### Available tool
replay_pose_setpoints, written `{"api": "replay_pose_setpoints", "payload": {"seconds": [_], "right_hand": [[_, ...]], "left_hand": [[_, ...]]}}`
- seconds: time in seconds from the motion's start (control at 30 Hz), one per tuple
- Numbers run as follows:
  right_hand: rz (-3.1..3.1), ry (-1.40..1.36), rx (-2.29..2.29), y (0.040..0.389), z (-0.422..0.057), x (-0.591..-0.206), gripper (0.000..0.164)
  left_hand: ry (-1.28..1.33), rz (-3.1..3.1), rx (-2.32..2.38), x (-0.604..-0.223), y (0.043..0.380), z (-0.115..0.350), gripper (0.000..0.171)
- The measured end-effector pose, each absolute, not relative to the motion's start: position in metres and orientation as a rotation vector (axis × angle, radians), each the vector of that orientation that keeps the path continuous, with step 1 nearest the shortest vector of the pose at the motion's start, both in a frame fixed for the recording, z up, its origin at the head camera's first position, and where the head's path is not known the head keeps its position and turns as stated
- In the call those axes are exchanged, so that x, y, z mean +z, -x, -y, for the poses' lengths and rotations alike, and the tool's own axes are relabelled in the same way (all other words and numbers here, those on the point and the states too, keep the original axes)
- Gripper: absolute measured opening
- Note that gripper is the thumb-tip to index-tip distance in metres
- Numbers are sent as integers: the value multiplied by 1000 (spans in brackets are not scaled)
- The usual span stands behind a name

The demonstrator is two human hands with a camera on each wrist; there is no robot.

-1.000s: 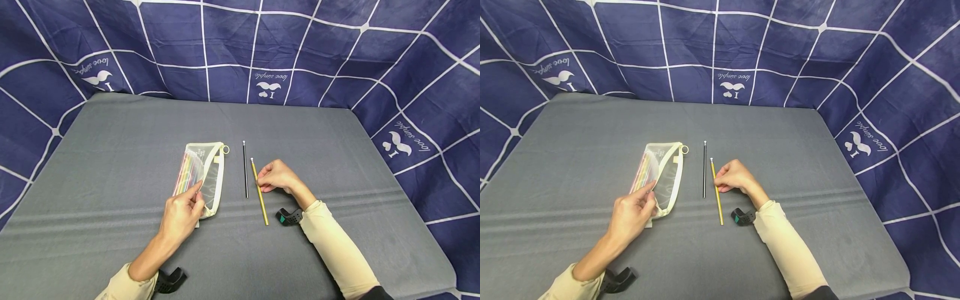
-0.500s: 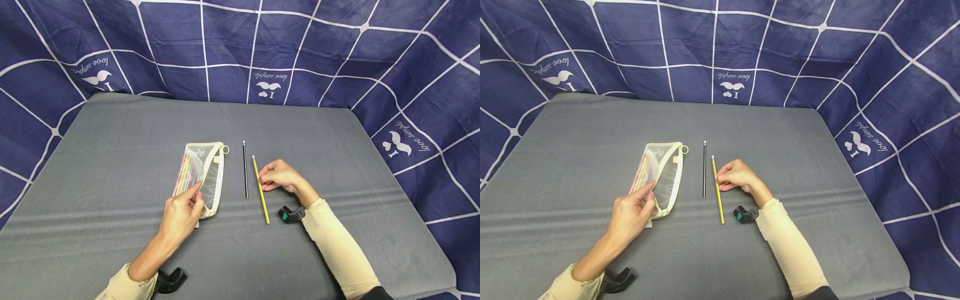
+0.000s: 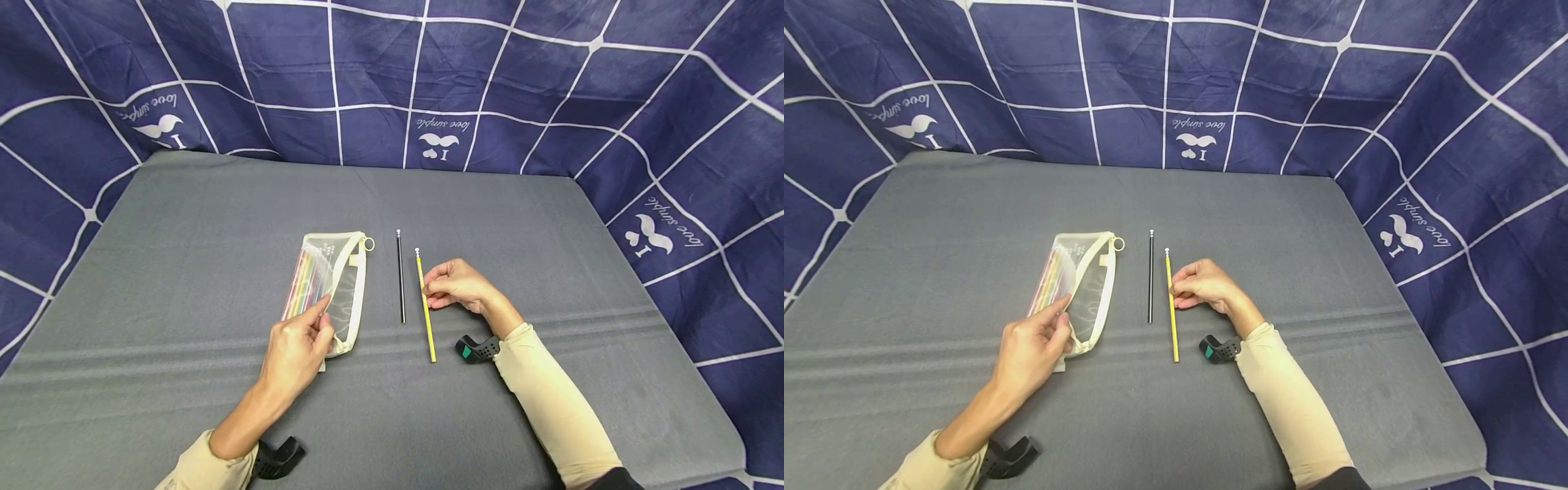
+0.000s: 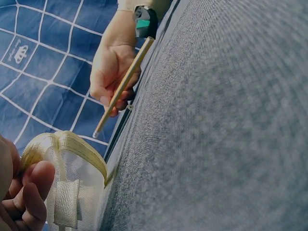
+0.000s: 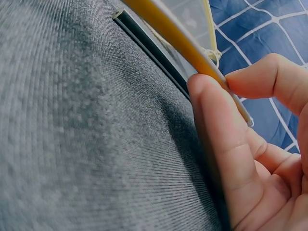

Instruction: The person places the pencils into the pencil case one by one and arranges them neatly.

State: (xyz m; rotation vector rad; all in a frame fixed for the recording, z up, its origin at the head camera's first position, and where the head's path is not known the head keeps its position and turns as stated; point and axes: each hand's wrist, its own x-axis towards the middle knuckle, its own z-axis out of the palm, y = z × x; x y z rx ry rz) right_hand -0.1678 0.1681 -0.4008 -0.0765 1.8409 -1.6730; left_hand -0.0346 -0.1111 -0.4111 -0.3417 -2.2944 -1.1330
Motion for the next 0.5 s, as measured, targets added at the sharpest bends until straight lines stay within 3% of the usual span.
{"api": "replay_pose_setpoints", "payload": {"seconds": [0.5], "right_hand": [[-1831, 27, -1857, 172, -161, -405, 11]], "left_hand": [[342, 2292, -1157, -412, 35, 111, 34]]}}
